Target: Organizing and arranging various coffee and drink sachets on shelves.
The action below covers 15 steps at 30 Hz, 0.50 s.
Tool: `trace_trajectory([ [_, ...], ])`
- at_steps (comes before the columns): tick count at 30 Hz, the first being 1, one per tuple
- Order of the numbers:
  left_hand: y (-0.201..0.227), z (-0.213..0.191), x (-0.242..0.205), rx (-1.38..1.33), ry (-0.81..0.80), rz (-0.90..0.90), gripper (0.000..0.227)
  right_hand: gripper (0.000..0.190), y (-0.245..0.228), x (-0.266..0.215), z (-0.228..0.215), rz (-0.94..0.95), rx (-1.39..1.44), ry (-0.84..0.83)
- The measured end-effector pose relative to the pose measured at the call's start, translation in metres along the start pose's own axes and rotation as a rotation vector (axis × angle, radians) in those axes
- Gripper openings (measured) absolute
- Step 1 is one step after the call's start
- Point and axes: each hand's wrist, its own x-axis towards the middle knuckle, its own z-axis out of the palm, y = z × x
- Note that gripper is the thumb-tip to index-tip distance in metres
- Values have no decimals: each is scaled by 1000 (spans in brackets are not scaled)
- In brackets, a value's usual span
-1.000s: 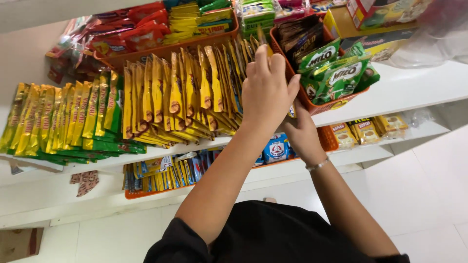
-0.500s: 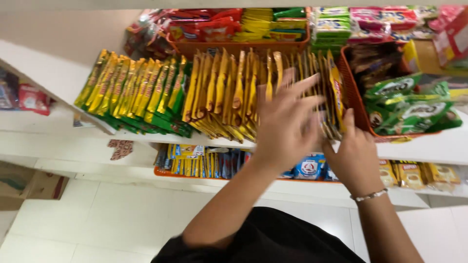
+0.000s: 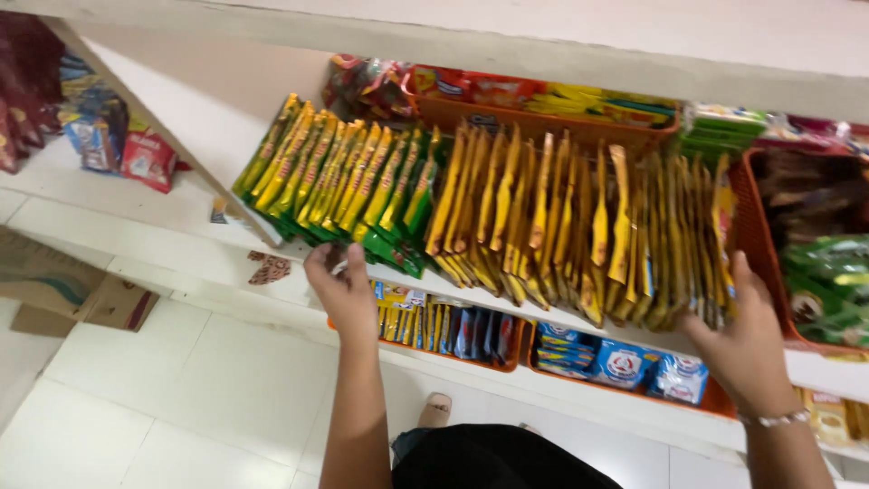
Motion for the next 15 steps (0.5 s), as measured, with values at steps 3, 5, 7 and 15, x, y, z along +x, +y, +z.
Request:
trace_trajectory([
  [3,-14,-18,30,-91,147,107,44,95,5,1,7,-48,71,29],
  [5,-27,-19,52,-94,147,121,48,90,4,0,10,-44,215,23],
  [7,-34,-19,64,-100,140,139,53,85,-1,-1,13,-32,360,23],
  [15,-29,-10,64,79,12,192,75,72,-49,9,5,176,734,-83],
])
